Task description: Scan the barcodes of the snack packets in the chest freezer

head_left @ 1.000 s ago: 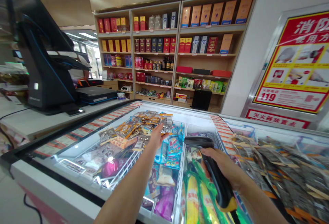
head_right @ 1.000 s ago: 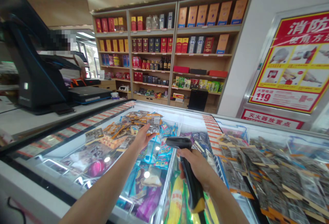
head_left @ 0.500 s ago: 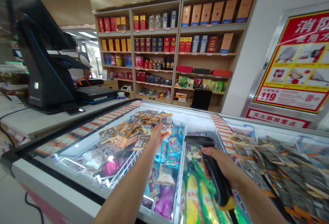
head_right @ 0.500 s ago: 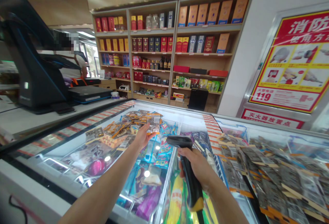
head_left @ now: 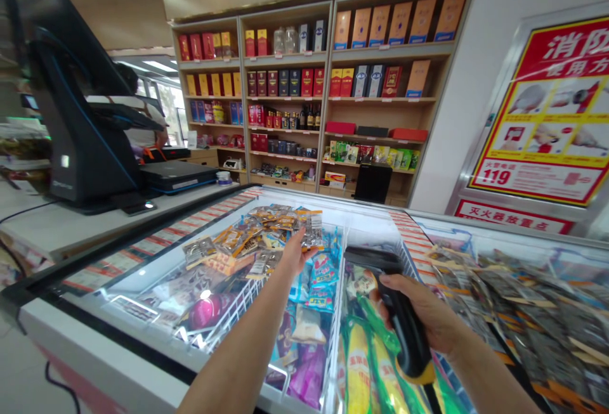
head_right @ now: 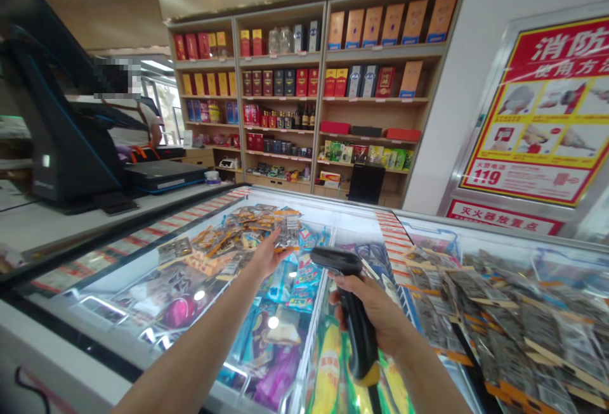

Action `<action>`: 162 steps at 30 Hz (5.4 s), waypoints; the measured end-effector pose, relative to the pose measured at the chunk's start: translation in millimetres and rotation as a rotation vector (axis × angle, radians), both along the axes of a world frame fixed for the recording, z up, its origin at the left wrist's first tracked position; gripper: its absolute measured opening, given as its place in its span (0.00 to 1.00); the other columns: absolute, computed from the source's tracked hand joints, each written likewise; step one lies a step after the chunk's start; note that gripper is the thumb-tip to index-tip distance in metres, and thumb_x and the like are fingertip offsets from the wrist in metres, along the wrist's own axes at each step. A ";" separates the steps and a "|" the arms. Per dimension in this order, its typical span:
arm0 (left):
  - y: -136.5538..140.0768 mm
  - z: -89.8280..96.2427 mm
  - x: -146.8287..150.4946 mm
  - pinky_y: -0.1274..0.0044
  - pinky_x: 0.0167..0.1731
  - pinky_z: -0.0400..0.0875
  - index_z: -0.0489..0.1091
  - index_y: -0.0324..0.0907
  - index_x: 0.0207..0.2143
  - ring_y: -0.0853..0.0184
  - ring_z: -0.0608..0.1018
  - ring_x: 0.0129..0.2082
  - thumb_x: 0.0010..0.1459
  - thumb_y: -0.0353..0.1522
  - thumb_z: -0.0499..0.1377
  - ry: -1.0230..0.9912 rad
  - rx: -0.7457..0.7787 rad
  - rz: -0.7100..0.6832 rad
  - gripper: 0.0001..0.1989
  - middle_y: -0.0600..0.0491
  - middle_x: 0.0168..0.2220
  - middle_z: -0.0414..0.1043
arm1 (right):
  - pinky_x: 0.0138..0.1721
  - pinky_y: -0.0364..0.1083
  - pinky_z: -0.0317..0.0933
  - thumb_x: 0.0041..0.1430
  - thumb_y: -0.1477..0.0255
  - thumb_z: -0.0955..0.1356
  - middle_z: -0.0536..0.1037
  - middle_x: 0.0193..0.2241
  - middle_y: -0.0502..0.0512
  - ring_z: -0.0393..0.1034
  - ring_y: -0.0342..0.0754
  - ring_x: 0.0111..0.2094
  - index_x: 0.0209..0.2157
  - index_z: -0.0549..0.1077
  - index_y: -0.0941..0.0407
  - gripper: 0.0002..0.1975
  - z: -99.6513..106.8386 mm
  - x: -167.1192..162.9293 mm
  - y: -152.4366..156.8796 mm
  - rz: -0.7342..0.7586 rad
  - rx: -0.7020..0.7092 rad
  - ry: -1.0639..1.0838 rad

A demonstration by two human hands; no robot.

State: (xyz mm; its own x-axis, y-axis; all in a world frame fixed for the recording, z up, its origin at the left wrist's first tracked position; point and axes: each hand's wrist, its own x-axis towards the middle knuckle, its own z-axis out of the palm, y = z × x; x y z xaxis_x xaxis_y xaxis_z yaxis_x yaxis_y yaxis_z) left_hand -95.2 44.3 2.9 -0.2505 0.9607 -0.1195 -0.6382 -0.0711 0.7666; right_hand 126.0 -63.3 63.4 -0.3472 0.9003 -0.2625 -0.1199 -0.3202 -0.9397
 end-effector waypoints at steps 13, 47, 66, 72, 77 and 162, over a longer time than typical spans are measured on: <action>1.9 -1.6 -0.2 0.67 0.33 0.72 0.67 0.41 0.34 0.64 0.70 0.39 0.47 0.35 0.58 0.022 0.003 0.048 0.10 0.50 0.45 0.65 | 0.13 0.38 0.53 0.48 0.62 0.63 0.66 0.14 0.46 0.58 0.38 0.12 0.26 0.63 0.58 0.12 -9.3 -0.3 -4.5 0.028 0.066 -0.201; -0.5 -0.9 3.9 0.70 0.35 0.72 0.68 0.41 0.31 0.62 0.68 0.45 0.46 0.36 0.59 0.107 0.016 0.093 0.10 0.50 0.43 0.66 | 0.11 0.37 0.51 0.47 0.60 0.63 0.67 0.09 0.48 0.58 0.39 0.10 0.18 0.63 0.58 0.16 13.7 14.1 -19.8 0.021 0.098 -0.280; -2.7 0.3 7.2 0.65 0.37 0.71 0.69 0.41 0.29 0.58 0.63 0.50 0.45 0.34 0.60 0.120 0.026 0.105 0.07 0.50 0.47 0.63 | 0.10 0.38 0.53 0.50 0.62 0.62 0.68 0.11 0.49 0.60 0.40 0.09 0.20 0.65 0.59 0.15 10.9 14.5 -2.9 0.031 -0.041 -0.185; -4.9 2.3 8.5 0.64 0.38 0.71 0.70 0.41 0.29 0.58 0.65 0.49 0.44 0.33 0.60 0.113 0.032 0.089 0.07 0.50 0.46 0.64 | 0.12 0.39 0.56 0.49 0.62 0.62 0.69 0.13 0.49 0.62 0.40 0.11 0.23 0.64 0.58 0.12 9.8 18.3 -7.8 0.053 -0.015 -0.091; -6.8 2.7 8.4 0.64 0.38 0.70 0.70 0.41 0.29 0.58 0.64 0.49 0.44 0.33 0.60 0.137 0.044 0.091 0.08 0.49 0.48 0.63 | 0.10 0.38 0.54 0.49 0.62 0.62 0.69 0.12 0.49 0.61 0.40 0.10 0.22 0.63 0.58 0.13 9.0 15.0 -8.3 0.060 -0.006 -0.103; -0.5 2.8 1.9 0.82 0.21 0.60 0.68 0.43 0.33 0.72 0.70 0.27 0.43 0.41 0.58 0.141 -0.038 0.087 0.15 0.54 0.33 0.70 | 0.12 0.38 0.51 0.48 0.63 0.62 0.66 0.13 0.45 0.58 0.39 0.12 0.22 0.62 0.57 0.11 -17.0 -22.5 -5.9 -0.006 0.201 -0.204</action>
